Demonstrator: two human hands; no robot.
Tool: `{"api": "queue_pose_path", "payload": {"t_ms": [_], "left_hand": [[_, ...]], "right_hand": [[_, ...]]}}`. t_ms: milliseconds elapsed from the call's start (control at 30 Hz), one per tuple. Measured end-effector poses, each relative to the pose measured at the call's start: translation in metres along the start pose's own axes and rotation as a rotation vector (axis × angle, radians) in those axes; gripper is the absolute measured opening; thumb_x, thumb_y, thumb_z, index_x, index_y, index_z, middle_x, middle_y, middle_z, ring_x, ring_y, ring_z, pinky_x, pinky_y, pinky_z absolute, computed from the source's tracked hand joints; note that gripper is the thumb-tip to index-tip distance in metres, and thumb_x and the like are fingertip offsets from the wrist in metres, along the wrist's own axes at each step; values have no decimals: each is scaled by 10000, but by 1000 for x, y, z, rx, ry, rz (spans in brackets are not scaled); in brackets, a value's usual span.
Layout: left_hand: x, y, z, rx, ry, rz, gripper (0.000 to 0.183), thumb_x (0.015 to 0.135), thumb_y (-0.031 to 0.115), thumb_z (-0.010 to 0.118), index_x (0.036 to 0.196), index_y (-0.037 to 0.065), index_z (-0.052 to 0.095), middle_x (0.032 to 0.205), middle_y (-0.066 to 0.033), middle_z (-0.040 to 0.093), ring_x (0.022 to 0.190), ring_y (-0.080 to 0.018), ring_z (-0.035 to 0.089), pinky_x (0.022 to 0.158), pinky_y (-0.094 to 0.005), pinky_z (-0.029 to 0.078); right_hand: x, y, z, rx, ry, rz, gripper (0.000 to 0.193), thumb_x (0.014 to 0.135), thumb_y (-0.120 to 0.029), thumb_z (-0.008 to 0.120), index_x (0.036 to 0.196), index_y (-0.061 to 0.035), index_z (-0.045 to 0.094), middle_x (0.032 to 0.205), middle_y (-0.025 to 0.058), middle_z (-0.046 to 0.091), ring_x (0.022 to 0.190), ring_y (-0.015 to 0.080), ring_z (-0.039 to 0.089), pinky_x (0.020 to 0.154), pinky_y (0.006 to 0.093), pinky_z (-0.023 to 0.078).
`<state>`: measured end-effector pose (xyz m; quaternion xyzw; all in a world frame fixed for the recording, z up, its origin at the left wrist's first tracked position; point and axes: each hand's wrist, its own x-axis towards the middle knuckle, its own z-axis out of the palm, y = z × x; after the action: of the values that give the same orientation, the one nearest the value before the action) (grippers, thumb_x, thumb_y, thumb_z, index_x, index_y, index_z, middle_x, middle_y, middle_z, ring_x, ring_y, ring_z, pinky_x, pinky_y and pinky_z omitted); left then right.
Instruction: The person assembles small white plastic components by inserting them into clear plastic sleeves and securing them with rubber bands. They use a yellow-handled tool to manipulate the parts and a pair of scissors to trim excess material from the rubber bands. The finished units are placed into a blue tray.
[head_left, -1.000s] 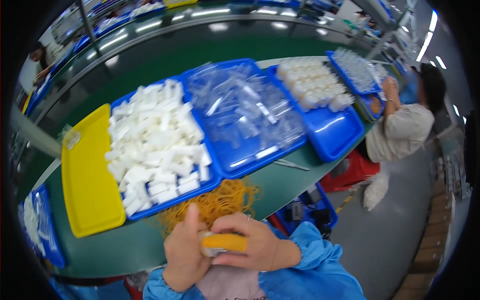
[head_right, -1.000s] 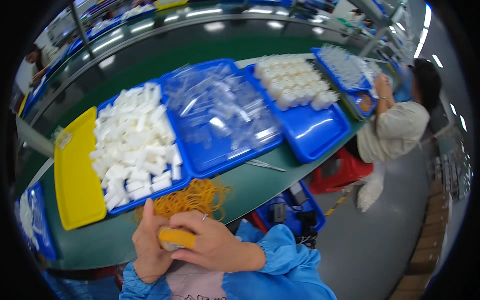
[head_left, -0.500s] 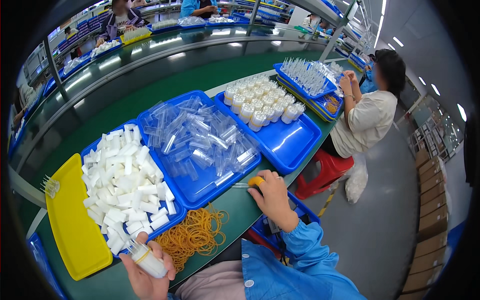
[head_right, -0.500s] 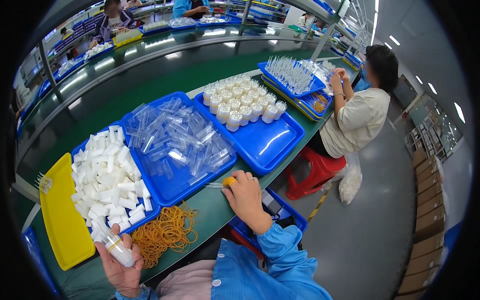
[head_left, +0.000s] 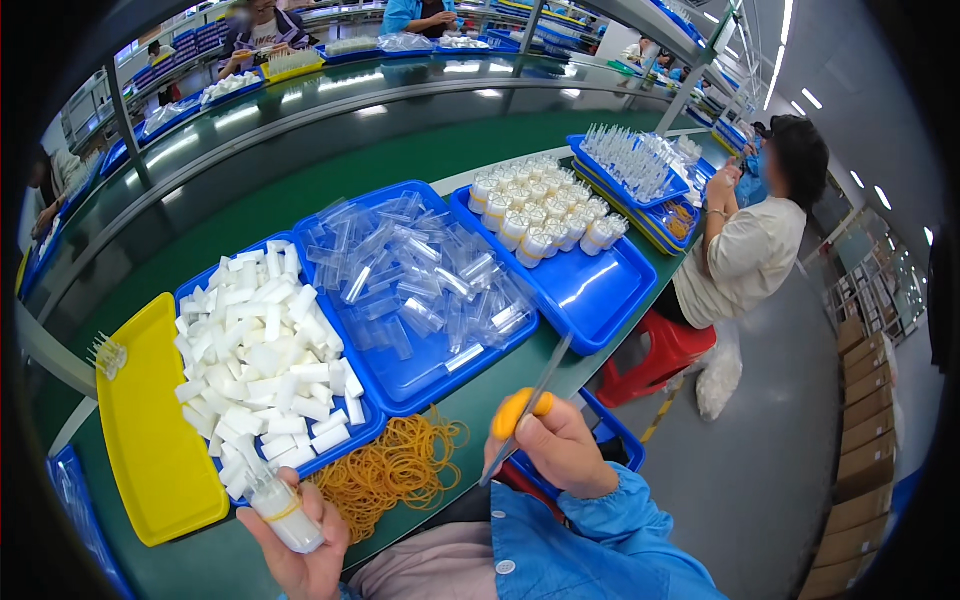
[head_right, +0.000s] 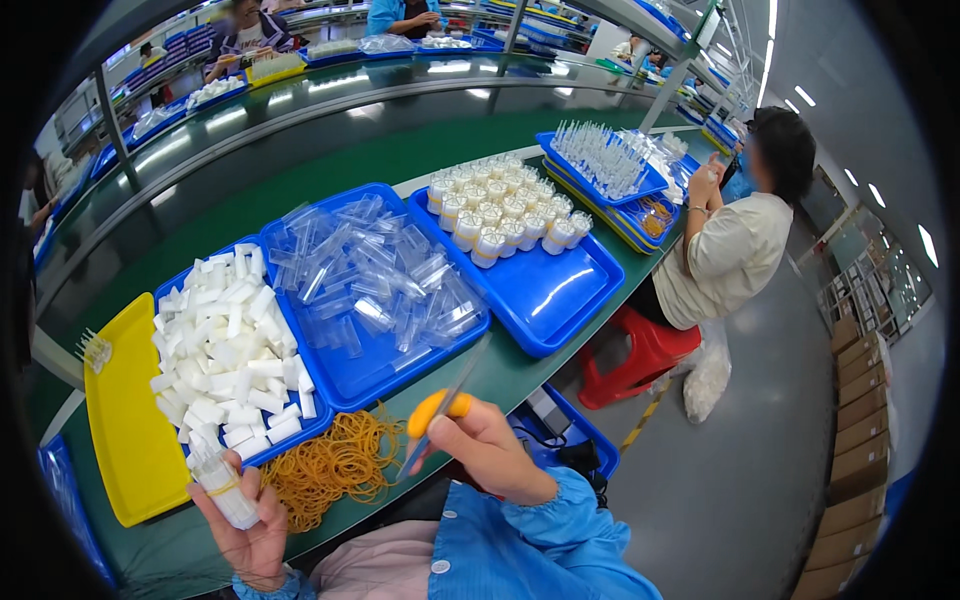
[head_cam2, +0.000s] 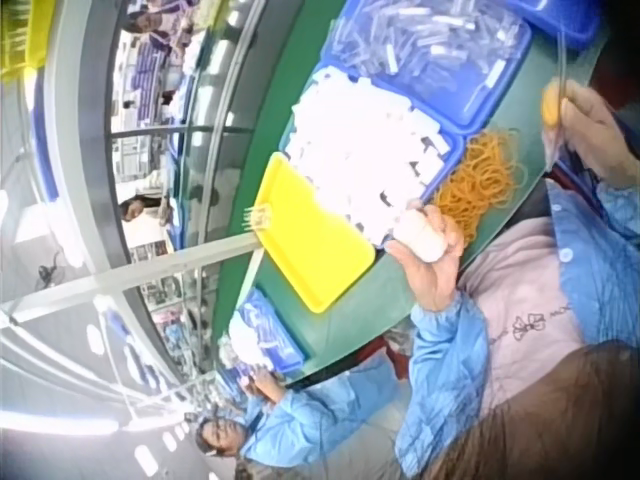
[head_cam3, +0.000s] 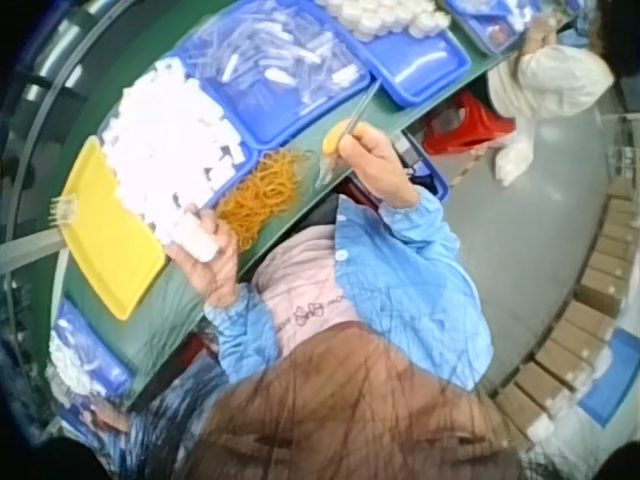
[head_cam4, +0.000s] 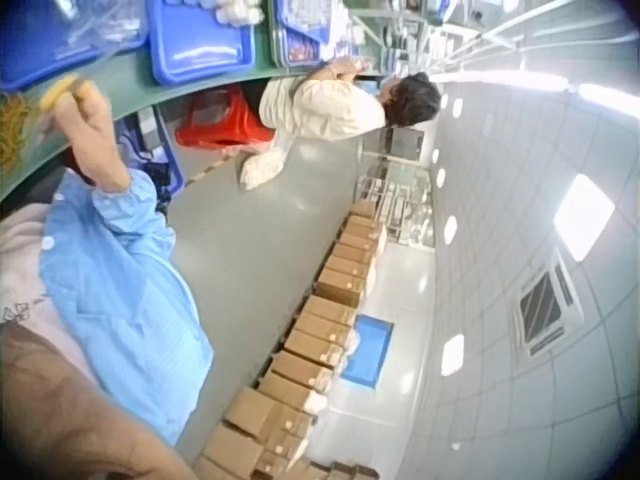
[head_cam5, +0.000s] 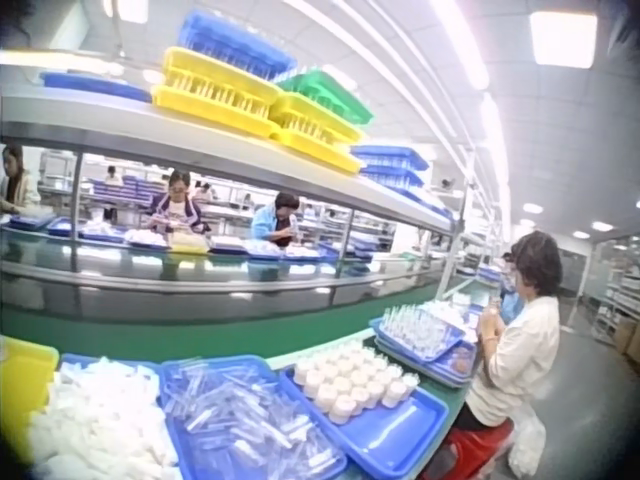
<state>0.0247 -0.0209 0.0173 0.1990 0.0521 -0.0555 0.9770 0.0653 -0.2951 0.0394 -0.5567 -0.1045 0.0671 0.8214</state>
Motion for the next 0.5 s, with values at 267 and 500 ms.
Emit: {"api": "queue_pose_path", "payload": {"t_ms": [267,500], "left_hand": [[1,7,3,225,-11,-74,622,893,459,501,1331,52,328,878,-107,535,620,-192,536,493,-311,450],[1,13,-2,450,-123,-105,658,868,438,585,1312,37,312,1004,-120,553,726,-163,541,604,-262,452]], "right_hand": [[41,-20,60,-141,-212,64,126,871,27,556,996,37,543,839,95,613,752,134,621,673,256,512],[72,-13,83,-243,-358,-57,130,859,-43,573,901,75,607,863,142,614,745,158,621,660,262,495]]}}
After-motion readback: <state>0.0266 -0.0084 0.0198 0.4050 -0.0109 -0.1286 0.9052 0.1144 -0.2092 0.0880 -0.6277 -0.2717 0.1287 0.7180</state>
